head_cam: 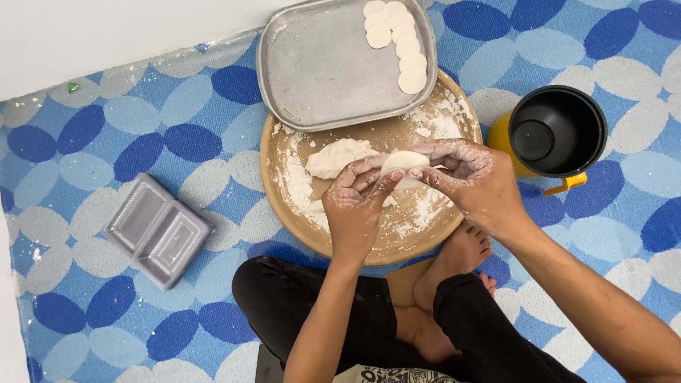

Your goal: Shaping small pieces of dough into flat discs and arranging them on a metal tray

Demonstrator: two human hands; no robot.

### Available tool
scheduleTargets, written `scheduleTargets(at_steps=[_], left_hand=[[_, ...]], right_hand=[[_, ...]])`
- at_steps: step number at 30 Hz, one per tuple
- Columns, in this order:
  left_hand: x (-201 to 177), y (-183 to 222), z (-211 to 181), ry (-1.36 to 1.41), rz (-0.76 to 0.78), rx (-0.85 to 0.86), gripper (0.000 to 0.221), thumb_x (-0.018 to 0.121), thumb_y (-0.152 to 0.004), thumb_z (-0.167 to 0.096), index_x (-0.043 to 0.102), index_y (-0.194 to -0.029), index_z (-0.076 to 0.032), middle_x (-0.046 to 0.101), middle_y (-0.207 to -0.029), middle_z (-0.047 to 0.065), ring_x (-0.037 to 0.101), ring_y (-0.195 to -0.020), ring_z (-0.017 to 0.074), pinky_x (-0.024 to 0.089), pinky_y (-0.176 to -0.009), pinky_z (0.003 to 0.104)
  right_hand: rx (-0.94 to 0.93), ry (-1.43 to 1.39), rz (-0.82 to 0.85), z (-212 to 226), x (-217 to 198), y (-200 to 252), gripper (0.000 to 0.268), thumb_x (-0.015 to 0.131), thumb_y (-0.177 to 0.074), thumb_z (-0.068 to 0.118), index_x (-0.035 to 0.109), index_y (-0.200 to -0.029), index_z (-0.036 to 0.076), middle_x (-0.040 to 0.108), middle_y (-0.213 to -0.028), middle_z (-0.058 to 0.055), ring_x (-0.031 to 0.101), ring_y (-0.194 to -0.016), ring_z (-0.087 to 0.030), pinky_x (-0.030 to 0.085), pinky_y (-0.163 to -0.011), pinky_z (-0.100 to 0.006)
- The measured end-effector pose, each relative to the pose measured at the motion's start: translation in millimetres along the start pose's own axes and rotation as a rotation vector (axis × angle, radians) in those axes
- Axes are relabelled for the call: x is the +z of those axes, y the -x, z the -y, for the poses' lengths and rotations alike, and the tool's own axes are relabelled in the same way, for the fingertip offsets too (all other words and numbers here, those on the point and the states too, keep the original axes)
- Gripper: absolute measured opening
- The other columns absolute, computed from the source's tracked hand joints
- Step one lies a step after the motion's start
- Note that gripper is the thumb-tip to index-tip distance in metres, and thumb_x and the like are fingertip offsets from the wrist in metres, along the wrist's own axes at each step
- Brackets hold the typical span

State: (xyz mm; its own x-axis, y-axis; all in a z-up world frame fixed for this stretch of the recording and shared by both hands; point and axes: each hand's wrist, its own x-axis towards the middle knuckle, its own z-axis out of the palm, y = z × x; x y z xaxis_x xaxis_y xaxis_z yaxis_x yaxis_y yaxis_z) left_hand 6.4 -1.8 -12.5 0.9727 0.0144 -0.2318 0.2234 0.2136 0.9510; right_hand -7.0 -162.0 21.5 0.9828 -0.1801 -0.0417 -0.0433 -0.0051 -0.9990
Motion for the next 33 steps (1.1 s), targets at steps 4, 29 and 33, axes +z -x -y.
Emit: scheduleTargets(at_steps=[4, 29, 33], left_hand=[[2.2, -1.8, -8.8, 0.037, 0.017, -0.012, 0.032, 0.082, -0.081, -0.006, 0.073, -0.110, 0.004, 0.077, -0.098, 0.023, 0.074, -0.093, 0.0235, 0.063, -0.083, 0.038], [9.0, -7.7, 2.8, 0.047, 0.053, -0.080, 0.014, 0.073, -0.091, -0.009, 0.078, -0.098, 0.003, 0.077, -0.082, 0.014, 0.070, -0.083, 0.0147, 0.064, -0.077, 0.034], [5.3, -7.0, 3.1, 0.052, 0.075, -0.096, 0.010, 0.073, -0.090, -0.004, 0.077, -0.095, 0.004, 0.076, -0.081, 0.014, 0.069, -0.081, 0.0141, 0.064, -0.075, 0.034]], right_hand=[[-0.043, 0.056, 0.018, -1.2, -3.9, -1.7, 0.025, 0.076, -0.082, -0.012, 0.069, -0.106, -0.012, 0.072, -0.093, -0.022, 0.069, -0.087, -0.019, 0.062, -0.078, -0.037], [-0.156, 0.105, 0.065, -6.2, -15.7, -7.5, 0.022, 0.071, -0.087, -0.006, 0.073, -0.109, -0.007, 0.069, -0.092, -0.021, 0.066, -0.084, -0.020, 0.061, -0.073, -0.032], [-0.131, 0.013, -0.037, -8.6, -13.3, -4.0, 0.017, 0.075, -0.083, -0.011, 0.072, -0.100, -0.011, 0.072, -0.087, -0.021, 0.066, -0.083, -0.017, 0.059, -0.072, -0.031]])
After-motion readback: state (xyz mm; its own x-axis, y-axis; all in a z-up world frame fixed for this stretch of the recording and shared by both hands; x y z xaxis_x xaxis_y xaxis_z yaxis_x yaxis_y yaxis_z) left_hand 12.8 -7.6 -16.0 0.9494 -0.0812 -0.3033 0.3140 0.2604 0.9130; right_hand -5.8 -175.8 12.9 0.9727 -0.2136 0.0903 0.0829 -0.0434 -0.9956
